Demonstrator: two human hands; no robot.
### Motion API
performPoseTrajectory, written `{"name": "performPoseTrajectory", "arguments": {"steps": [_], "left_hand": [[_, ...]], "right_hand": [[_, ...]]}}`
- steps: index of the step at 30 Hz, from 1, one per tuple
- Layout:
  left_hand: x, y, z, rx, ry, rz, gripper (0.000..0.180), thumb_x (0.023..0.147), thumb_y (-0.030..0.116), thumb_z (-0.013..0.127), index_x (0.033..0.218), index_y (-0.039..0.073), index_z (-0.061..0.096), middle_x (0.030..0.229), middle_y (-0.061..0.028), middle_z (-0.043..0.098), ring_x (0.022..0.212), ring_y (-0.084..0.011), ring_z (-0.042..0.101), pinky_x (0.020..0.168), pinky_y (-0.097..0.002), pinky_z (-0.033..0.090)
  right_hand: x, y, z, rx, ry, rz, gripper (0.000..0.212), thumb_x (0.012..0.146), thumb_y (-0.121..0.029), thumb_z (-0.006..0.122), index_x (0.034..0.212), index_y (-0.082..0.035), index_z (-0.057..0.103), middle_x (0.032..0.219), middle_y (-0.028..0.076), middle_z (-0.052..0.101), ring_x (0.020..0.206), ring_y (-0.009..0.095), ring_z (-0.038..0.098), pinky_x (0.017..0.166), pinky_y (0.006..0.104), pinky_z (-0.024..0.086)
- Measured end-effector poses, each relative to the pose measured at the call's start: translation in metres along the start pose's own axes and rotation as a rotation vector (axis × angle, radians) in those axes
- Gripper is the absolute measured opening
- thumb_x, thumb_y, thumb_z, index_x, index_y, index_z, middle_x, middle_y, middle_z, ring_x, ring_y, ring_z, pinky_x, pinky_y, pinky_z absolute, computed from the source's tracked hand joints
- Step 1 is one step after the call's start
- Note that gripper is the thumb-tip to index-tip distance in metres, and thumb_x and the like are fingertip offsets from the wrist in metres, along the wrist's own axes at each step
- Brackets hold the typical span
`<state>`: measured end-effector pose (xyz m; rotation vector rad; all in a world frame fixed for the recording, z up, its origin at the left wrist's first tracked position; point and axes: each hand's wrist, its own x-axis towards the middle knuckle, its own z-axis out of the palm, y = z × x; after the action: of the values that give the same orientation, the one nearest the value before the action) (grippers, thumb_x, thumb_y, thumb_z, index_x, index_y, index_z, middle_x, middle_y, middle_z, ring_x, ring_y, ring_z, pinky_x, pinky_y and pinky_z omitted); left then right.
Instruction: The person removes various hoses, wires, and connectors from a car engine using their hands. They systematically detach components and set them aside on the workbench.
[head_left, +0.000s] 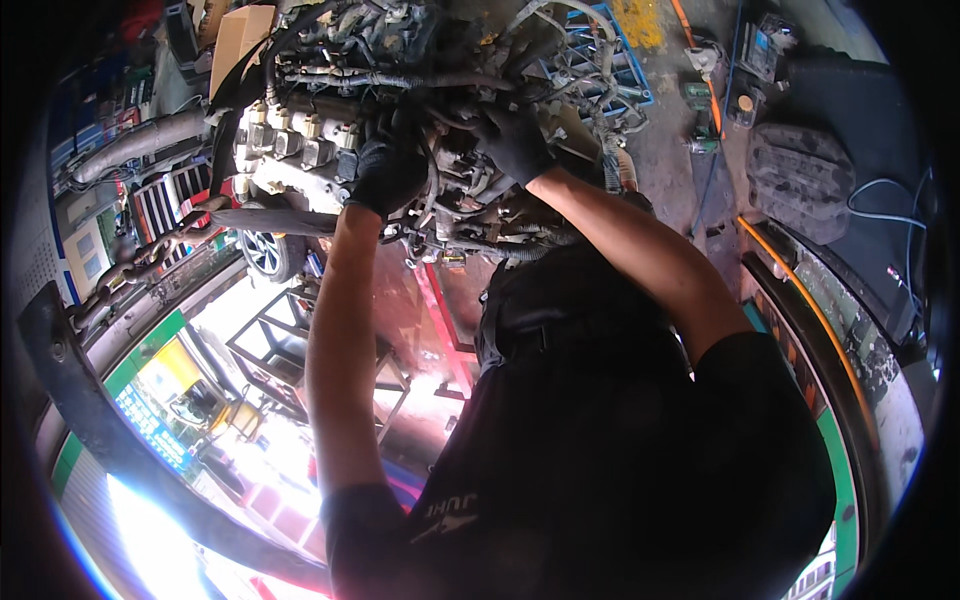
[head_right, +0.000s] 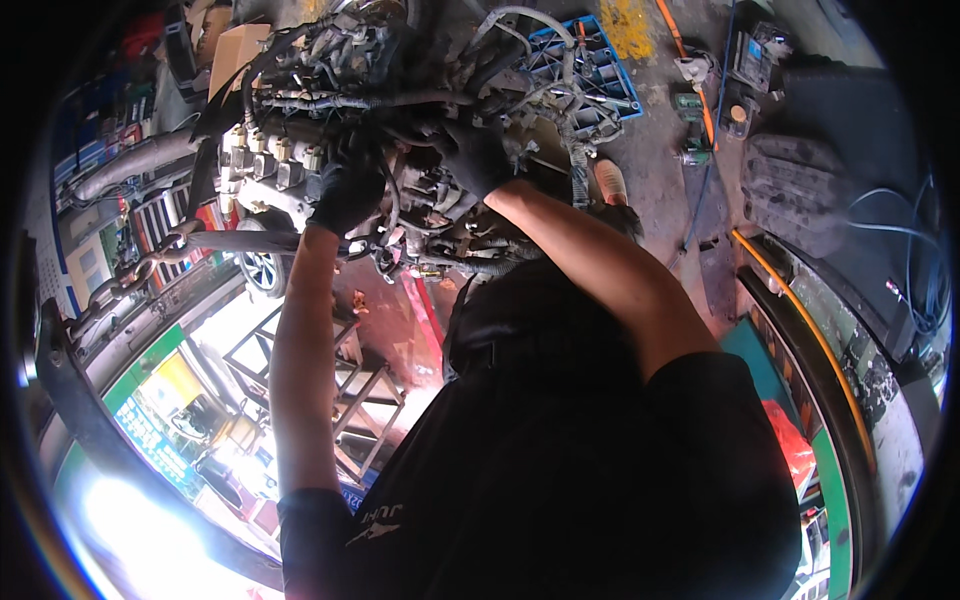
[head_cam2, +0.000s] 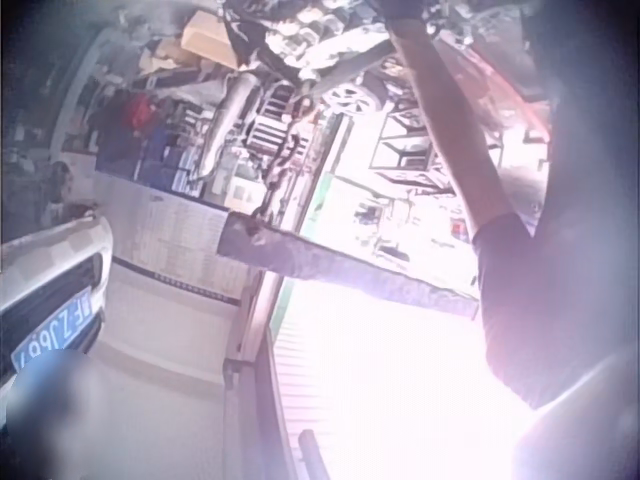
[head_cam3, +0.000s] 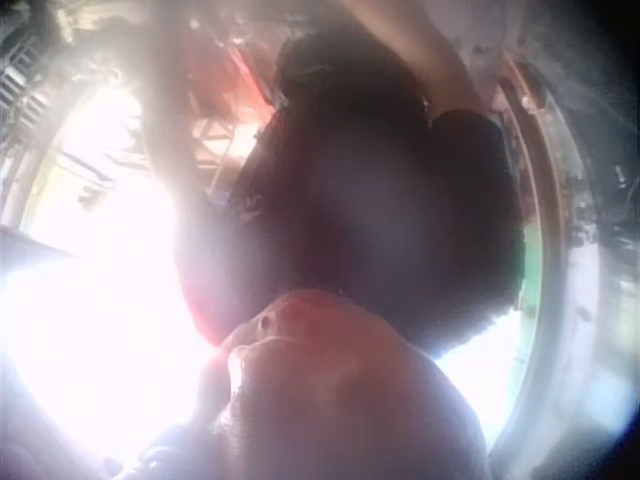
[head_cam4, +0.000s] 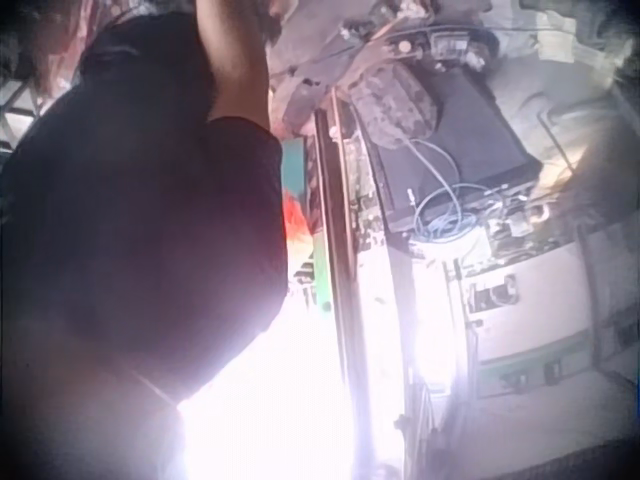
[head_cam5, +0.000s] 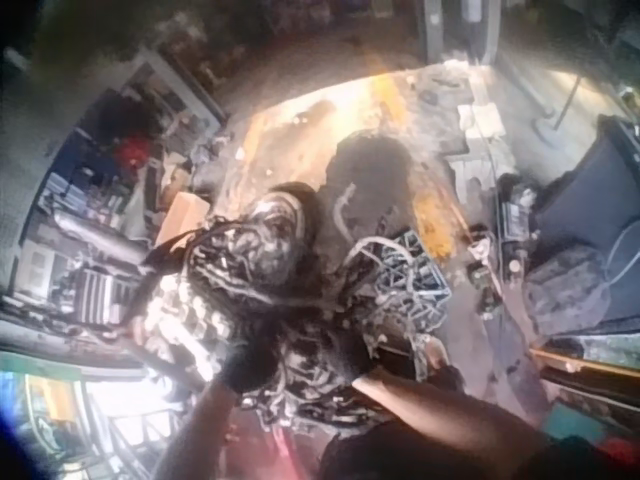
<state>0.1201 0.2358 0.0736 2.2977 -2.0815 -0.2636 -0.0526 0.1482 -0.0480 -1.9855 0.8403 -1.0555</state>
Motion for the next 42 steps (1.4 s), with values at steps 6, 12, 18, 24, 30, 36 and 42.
{"name": "performPoseTrajectory", "arguments": {"steps": [6, 12, 18, 24, 30, 36, 42], "left_hand": [[0.002, 0.017, -0.018, -0.023, 0.027, 0.012, 0.046, 0.086, 0.012, 0.053, 0.13, -0.002, 0.044, 0.121, -0.0247, 0.051, 0.115, -0.0444, 0.044, 0.101, -0.0488, 0.035], [0.004, 0.007, -0.018, 0.117, -0.008, 0.231, 0.05, 0.077, 0.007, 0.053, 0.126, -0.003, 0.044, 0.125, -0.0226, 0.046, 0.115, -0.0429, 0.042, 0.099, -0.052, 0.034], [0.003, 0.005, -0.01, -0.025, -0.032, 0.031, 0.05, 0.068, 0.004, 0.053, 0.118, 0.001, 0.048, 0.127, -0.021, 0.046, 0.117, -0.0427, 0.04, 0.101, -0.0519, 0.032], [0.003, 0.014, -0.02, -0.093, -0.075, -0.104, 0.057, 0.061, 0.003, 0.054, 0.118, 0.008, 0.051, 0.121, -0.0192, 0.049, 0.116, -0.0425, 0.04, 0.101, -0.0506, 0.033], [0.007, 0.023, -0.031, -0.148, -0.11, -0.068, 0.054, 0.061, 0.004, 0.054, 0.115, 0.009, 0.053, 0.119, -0.0195, 0.049, 0.114, -0.0434, 0.042, 0.101, -0.0513, 0.033], [0.005, 0.017, -0.025, -0.151, -0.053, -0.041, 0.052, 0.062, 0.006, 0.056, 0.114, 0.01, 0.054, 0.118, -0.0184, 0.051, 0.116, -0.0428, 0.042, 0.1, -0.0509, 0.033], [0.005, 0.003, -0.007, -0.07, 0.077, 0.018, 0.046, 0.073, 0.015, 0.058, 0.118, 0.007, 0.053, 0.119, -0.0213, 0.052, 0.11, -0.0445, 0.047, 0.094, -0.0523, 0.038]], "right_hand": [[-0.003, -0.012, 0.006, -0.127, -0.073, 0.131, 0.023, 0.089, -0.033, 0.063, 0.108, -0.022, 0.069, 0.076, 0.013, 0.067, 0.069, 0.034, 0.064, 0.064, 0.0429, 0.051], [0.032, 0.024, -0.013, -0.037, -0.469, -0.115, 0.028, 0.09, -0.031, 0.063, 0.113, -0.016, 0.066, 0.112, 0.018, 0.064, 0.096, 0.027, 0.066, 0.082, 0.0379, 0.053], [0.03, -0.021, -0.033, 1.568, -0.604, 1.316, 0.042, 0.098, -0.034, 0.054, 0.134, -0.013, 0.049, 0.129, 0.008, 0.056, 0.121, 0.025, 0.053, 0.098, 0.0337, 0.047], [-0.01, -0.01, 0.04, 3.593, 0.261, 2.457, 0.028, 0.095, -0.019, 0.049, 0.12, -0.007, 0.055, 0.126, 0.008, 0.057, 0.122, 0.023, 0.049, 0.098, 0.0361, 0.045], [0.001, -0.024, 0.026, 2.748, -0.236, 1.66, 0.021, 0.095, -0.021, 0.05, 0.112, -0.012, 0.059, 0.12, 0.006, 0.06, 0.111, 0.024, 0.054, 0.096, 0.037, 0.044], [0.005, -0.031, 0.028, 1.92, -0.146, 1.463, 0.037, 0.095, -0.037, 0.057, 0.124, -0.015, 0.052, 0.132, 0.01, 0.054, 0.12, 0.028, 0.051, 0.102, 0.0436, 0.042], [-0.009, -0.023, 0.022, 1.779, -0.21, 1.35, 0.026, 0.097, -0.032, 0.055, 0.118, -0.018, 0.055, 0.115, 0.005, 0.061, 0.108, 0.021, 0.057, 0.086, 0.0405, 0.052]]}}
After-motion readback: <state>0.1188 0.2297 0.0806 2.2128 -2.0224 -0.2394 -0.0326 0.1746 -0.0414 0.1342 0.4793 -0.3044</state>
